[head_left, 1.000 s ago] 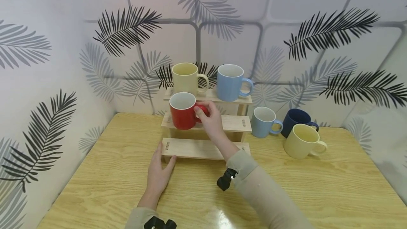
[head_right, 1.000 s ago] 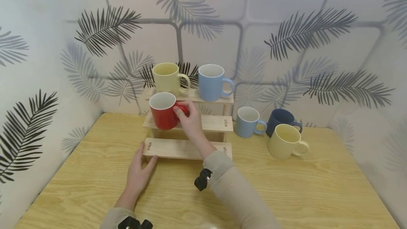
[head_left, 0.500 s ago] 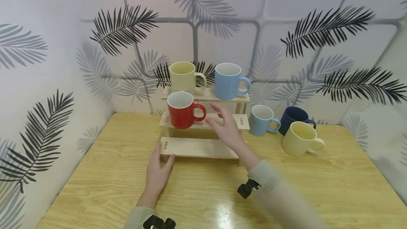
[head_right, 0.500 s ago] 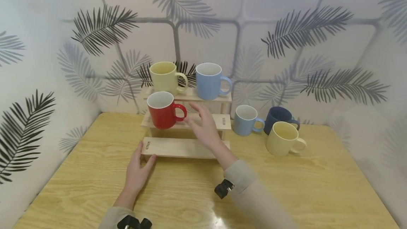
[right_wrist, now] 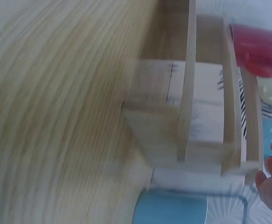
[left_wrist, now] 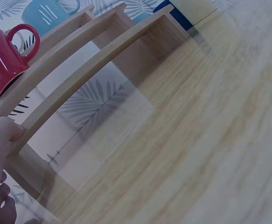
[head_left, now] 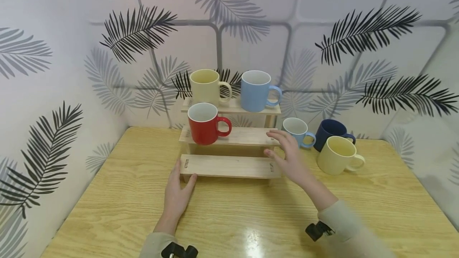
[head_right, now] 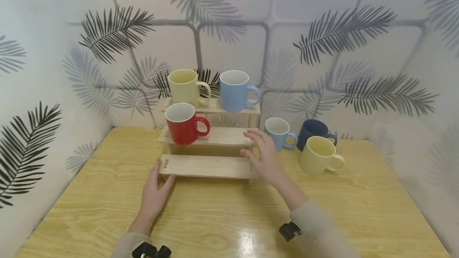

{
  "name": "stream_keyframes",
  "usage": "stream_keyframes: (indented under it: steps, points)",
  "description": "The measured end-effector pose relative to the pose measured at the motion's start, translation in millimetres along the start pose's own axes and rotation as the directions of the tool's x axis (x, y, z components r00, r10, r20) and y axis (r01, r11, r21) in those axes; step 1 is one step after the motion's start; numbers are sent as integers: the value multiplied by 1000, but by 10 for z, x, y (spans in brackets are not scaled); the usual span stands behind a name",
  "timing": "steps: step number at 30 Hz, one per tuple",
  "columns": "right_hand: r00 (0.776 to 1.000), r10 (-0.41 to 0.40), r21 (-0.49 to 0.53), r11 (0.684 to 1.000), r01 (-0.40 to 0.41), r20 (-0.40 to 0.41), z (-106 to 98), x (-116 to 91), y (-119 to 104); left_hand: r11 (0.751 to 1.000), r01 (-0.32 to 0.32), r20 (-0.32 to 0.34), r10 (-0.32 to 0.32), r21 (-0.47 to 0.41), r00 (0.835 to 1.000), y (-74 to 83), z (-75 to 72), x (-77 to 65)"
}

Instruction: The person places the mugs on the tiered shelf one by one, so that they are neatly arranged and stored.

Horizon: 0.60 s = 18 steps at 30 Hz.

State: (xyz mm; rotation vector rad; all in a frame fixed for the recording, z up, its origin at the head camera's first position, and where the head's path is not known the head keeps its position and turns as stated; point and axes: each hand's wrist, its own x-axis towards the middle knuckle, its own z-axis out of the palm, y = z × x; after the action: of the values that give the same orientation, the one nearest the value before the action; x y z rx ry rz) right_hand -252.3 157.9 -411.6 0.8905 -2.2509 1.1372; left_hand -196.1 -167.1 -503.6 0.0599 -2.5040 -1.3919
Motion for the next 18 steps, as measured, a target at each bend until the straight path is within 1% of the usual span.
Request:
stream_keyframes:
  steps: [3,6,9,12,15,18]
  points:
    - [999,-31,-76,997,28,-43,-134,-112,71,1000,1,0,-1,-1,1000,6,-1,-6]
    - [997,-47,-147,988,37,-67,-267,-227,134,1000,2,0,-2,-1,1000,4,-3,-6]
    - [991,-96,-176,981,78,-97,-392,-320,199,1000,1,2,-1,-2,1000,4,-5,-9]
    - [985,-122,-205,974,96,-122,-516,-392,263,1000,1,3,-1,-4,1000,4,-7,-12]
    - [985,-108,-269,961,69,-135,-647,-467,330,1000,-1,1,1,-7,1000,-1,-6,-9]
    - [987,-84,-355,934,30,-138,-789,-548,407,1000,-4,-1,4,-7,1000,-6,-5,-7]
